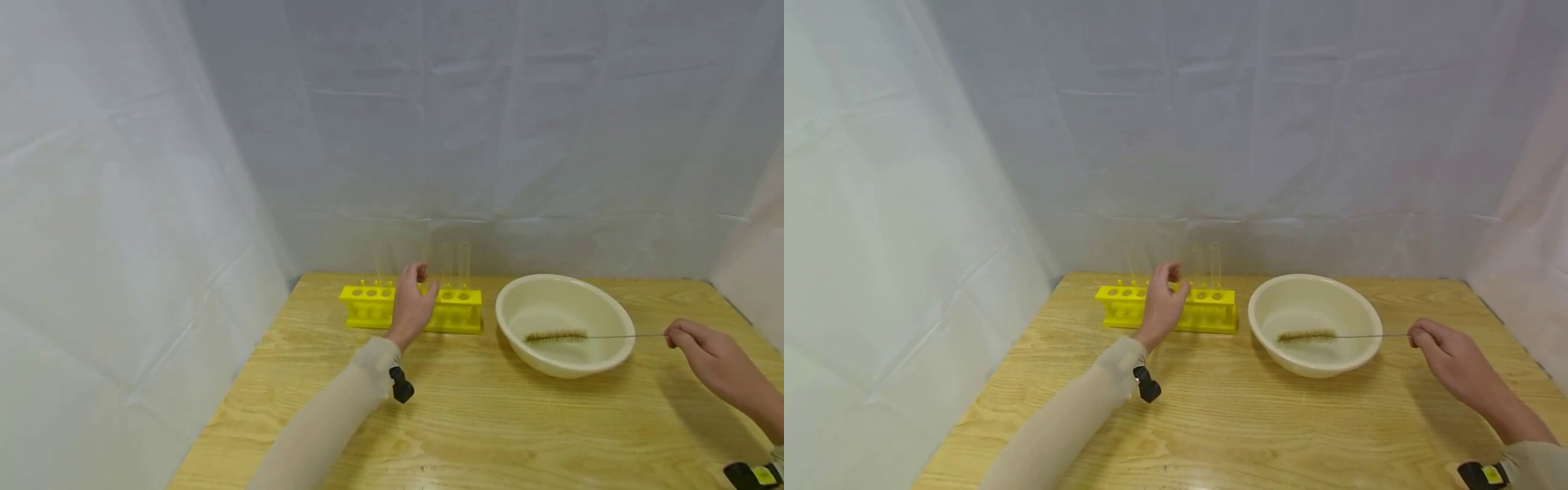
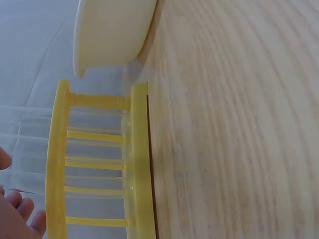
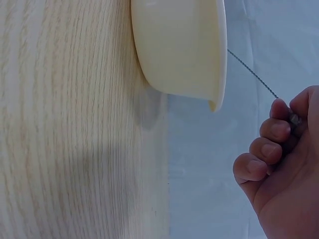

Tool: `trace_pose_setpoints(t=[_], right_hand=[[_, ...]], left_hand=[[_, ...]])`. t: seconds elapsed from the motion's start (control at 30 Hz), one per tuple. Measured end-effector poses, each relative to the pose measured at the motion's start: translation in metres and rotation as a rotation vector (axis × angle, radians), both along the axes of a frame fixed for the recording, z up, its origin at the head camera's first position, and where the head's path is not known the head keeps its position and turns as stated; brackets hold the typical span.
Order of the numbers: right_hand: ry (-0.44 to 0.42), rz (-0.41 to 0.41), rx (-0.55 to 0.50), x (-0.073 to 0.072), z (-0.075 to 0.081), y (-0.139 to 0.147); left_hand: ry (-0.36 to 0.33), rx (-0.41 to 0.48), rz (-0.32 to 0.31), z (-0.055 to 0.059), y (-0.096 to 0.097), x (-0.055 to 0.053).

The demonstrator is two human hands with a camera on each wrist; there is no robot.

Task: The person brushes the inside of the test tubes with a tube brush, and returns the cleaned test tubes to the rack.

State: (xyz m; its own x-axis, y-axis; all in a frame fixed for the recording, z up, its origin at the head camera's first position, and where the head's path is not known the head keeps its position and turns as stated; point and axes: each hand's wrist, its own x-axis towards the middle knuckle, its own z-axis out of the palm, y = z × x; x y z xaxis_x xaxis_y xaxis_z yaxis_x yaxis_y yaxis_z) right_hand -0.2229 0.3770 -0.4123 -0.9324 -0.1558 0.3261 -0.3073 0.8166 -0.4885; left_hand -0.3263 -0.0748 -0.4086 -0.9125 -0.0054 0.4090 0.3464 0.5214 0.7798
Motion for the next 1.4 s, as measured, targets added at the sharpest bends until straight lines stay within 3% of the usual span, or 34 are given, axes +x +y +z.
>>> trace_pose_setpoints(t=[0.13, 0.4, 0.53, 0.6, 0.67, 0.73, 0.9, 1.03, 1.4], right_hand=[[0.004, 0.007, 0.000, 0.000, -0.001, 0.001], [-0.021, -0.004, 0.000, -0.001, 0.000, 0.002], [-0.027, -0.016, 0.000, -0.001, 0.001, 0.003], [-0.028, -0.023, 0.002, -0.001, 0.002, 0.003], [-0.042, -0.032, -0.001, -0.001, 0.001, 0.004], [-0.053, -0.042, -0.003, 0.000, 0.001, 0.004], [-0.074, -0.052, -0.010, 0.001, -0.001, 0.005], [-0.082, -0.048, -0.030, 0.002, -0.001, 0.005], [-0.073, 0.020, -0.158, 0.001, 0.004, 0.007]], left_hand=[[0.048, -0.037, 0.029, 0.000, -0.002, 0.009], [0.234, -0.041, 0.123, 0.007, -0.020, 0.018], [0.317, 0.010, 0.233, 0.013, -0.035, 0.014], [0.326, 0.049, 0.294, 0.015, -0.042, 0.009], [0.302, 0.083, 0.333, 0.017, -0.048, 0.005], [0.249, 0.098, 0.334, 0.017, -0.053, 0.002], [0.088, 0.099, 0.263, 0.012, -0.060, -0.003], [0.005, 0.070, 0.227, 0.011, -0.062, -0.004], [-0.037, 0.024, 0.200, 0.008, -0.062, -0.006]])
